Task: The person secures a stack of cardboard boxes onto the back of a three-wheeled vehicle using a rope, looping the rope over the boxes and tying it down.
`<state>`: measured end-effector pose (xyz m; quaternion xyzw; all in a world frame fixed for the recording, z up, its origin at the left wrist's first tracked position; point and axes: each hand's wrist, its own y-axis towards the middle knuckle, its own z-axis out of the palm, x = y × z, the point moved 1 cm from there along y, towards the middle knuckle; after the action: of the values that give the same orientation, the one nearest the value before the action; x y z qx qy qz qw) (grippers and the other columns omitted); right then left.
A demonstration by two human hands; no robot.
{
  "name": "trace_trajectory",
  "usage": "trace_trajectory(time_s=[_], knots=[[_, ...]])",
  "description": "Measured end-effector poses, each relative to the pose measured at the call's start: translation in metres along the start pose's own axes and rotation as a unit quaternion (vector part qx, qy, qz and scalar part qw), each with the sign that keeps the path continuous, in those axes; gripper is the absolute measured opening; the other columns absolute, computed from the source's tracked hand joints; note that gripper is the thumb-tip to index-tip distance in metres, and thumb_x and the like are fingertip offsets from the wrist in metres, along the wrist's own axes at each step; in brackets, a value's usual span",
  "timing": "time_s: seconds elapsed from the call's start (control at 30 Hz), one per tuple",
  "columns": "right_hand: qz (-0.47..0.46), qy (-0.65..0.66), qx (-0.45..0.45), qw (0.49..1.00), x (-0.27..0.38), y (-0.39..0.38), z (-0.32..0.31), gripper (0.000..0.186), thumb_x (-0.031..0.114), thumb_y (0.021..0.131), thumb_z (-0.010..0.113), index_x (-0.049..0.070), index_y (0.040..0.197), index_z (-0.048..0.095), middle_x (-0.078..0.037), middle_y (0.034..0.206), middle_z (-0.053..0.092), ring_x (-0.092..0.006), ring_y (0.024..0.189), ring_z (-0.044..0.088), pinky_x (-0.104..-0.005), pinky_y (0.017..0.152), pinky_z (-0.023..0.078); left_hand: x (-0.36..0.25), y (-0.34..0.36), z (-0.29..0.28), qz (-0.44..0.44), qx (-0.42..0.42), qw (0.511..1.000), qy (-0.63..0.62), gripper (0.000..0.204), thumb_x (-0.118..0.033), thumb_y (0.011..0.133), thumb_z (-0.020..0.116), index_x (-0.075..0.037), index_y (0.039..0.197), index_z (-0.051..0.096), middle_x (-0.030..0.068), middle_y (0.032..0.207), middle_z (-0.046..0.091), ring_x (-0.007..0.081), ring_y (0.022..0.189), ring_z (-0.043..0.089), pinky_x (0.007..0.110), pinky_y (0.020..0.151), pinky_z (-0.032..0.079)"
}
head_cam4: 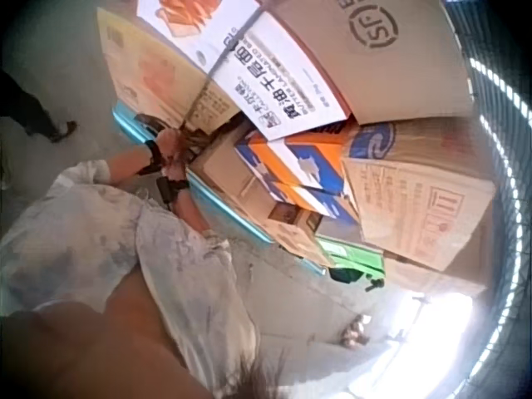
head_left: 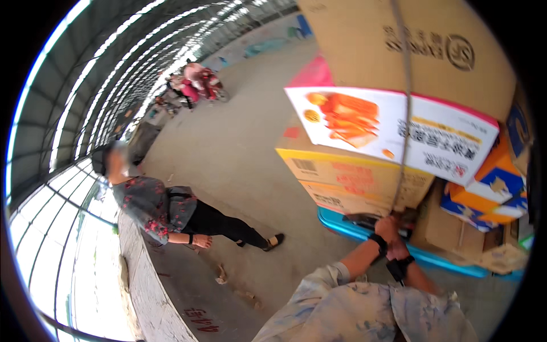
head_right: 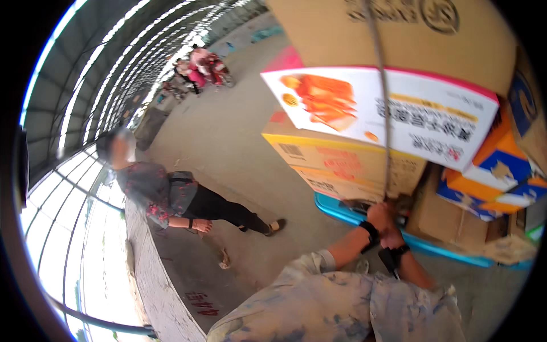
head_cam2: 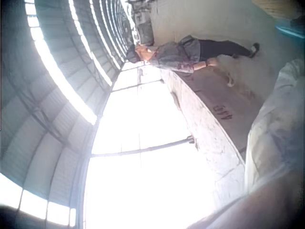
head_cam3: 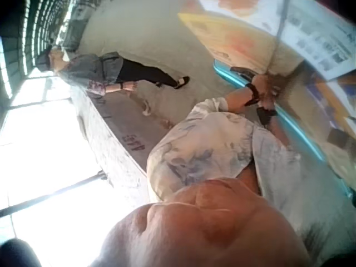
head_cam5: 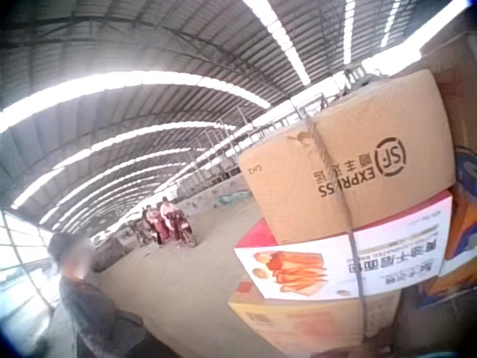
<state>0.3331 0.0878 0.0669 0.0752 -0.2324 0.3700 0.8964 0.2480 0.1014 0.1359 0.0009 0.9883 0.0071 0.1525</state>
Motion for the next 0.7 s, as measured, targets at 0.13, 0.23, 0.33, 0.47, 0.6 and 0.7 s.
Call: trace_trajectory(time_s=[0.13, 0.23, 0.33, 0.47, 0.6, 0.7], knots=[[0.099, 0.068, -0.107, 0.987, -0.011, -0.011, -0.025, 0.033, 0.03, 0.083, 0.062, 0.007, 0.106, 0.054, -0.004, 0.094, 0.058, -0.0174, 0.092, 0.056, -0.0354, 0.088, 0.045, 0.04, 0.001, 0.059, 0.013, -0.007, 0.997, 0.076, 0.031, -0.03, 0.069, 0.06, -0.007, 0.09, 0.06, 0.0117, 0.078, 0.06, 0.0305, 0.069, 0.06, 0.043, 0.055, 0.046], [0.113, 0.017, -0.121, 0.986, -0.001, -0.001, 0.001, 0.027, 0.032, 0.086, 0.058, 0.006, 0.093, 0.056, -0.006, 0.08, 0.06, -0.0198, 0.074, 0.061, -0.0391, 0.077, 0.052, 0.031, -0.001, -0.012, 0.088, -0.047, 0.99, 0.103, 0.029, -0.03, 0.075, 0.057, -0.015, 0.099, 0.062, 0.0122, 0.094, 0.06, 0.0317, 0.075, 0.06, 0.044, 0.058, 0.049], [0.101, 0.079, -0.178, 0.976, -0.002, -0.011, 0.002, 0.023, 0.029, 0.091, 0.05, 0.008, 0.096, 0.056, -0.005, 0.08, 0.062, -0.0168, 0.072, 0.061, -0.0355, 0.069, 0.052, 0.006, -0.002, -0.031, -0.083, -0.042, 0.979, -0.182, 0.029, -0.034, 0.082, 0.053, -0.008, 0.088, 0.064, 0.0203, 0.075, 0.061, 0.0386, 0.075, 0.059, 0.048, 0.064, 0.045], [0.063, 0.193, -0.163, 0.966, 0.006, -0.013, 0.018, 0.024, 0.03, 0.093, 0.045, 0.009, 0.093, 0.055, -0.001, 0.073, 0.06, -0.0104, 0.061, 0.058, -0.0258, 0.057, 0.051, 0.001, -0.004, -0.02, -0.059, -0.031, 0.969, -0.239, 0.027, -0.032, 0.081, 0.057, -0.005, 0.081, 0.064, 0.0198, 0.07, 0.06, 0.0332, 0.067, 0.06, 0.04, 0.059, 0.046], [0.124, 0.15, -0.157, 0.968, 0.009, -0.012, 0.011, 0.027, 0.034, 0.094, 0.042, 0.011, 0.089, 0.054, 0.002, 0.069, 0.058, -0.0076, 0.054, 0.054, -0.021, 0.052, 0.047, -0.005, -0.003, -0.028, -0.085, 0.086, 0.931, -0.346, 0.029, -0.029, 0.081, 0.055, -0.001, 0.082, 0.061, 0.0226, 0.075, 0.06, 0.0384, 0.073, 0.059, 0.044, 0.061, 0.045], [0.095, 0.211, -0.079, 0.97, 0.004, -0.006, 0.008, 0.031, 0.037, 0.094, 0.04, 0.009, 0.093, 0.055, -0.001, 0.075, 0.061, -0.01, 0.062, 0.058, -0.0231, 0.055, 0.05, 0.008, 0.004, -0.012, -0.038, 0.034, 0.957, -0.285, 0.032, -0.031, 0.082, 0.054, 0.0, 0.083, 0.06, 0.0239, 0.077, 0.059, 0.0407, 0.075, 0.057, 0.046, 0.063, 0.044]])
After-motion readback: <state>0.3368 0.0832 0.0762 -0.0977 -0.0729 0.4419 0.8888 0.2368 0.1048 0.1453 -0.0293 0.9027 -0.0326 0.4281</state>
